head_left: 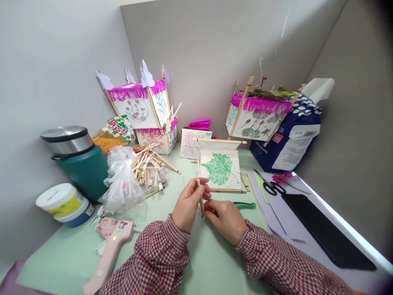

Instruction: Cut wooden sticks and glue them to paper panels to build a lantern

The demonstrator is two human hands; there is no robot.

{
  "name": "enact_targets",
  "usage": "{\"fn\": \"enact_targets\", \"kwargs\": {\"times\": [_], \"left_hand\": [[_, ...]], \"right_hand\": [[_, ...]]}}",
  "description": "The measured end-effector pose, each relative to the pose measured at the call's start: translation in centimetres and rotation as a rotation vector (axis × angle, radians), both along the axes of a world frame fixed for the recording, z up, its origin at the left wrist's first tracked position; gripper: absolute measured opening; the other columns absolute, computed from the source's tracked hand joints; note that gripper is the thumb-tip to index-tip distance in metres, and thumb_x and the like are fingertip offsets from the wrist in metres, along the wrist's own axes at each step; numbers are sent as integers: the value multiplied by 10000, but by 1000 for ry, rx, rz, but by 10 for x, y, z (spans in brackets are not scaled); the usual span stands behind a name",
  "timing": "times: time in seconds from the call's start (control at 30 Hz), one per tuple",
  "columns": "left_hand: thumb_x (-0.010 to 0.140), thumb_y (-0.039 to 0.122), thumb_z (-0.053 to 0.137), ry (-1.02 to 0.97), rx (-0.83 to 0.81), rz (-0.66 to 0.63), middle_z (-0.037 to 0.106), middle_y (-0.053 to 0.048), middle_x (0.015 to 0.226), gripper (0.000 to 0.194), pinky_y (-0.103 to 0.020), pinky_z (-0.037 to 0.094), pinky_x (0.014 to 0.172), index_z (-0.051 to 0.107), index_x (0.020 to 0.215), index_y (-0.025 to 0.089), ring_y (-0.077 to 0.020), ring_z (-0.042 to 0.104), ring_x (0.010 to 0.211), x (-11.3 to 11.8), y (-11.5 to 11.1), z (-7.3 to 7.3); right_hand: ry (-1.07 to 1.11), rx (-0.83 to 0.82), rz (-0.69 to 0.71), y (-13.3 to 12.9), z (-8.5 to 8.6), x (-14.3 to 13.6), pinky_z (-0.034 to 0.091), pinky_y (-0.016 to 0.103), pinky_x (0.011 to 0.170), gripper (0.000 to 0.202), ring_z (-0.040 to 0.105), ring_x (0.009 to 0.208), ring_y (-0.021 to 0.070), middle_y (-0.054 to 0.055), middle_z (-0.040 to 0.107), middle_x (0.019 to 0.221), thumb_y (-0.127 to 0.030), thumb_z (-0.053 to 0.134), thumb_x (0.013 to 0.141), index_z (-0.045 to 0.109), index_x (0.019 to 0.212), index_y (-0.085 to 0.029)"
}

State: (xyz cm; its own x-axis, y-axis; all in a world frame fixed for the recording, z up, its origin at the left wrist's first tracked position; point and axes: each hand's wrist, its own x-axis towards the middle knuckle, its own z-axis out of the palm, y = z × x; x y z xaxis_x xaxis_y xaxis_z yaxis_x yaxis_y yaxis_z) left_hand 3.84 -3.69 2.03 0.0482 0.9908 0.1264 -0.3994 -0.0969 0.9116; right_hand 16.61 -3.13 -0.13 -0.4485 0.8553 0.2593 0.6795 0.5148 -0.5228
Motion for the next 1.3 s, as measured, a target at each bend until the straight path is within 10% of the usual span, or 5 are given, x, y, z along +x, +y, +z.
{"fn": "enact_targets", "kwargs": {"times": [1.3], "left_hand": [[786,295,577,-76,-38,-78,588,-41,800,249,-248,395,684,653,968,143,-102,525,704,3,-2,4]], "right_hand": [[-19,-53,138,6,-1,3,358,229,580,218,557,634,128,15,639,721,-203,459,860,604,699,-175]]}}
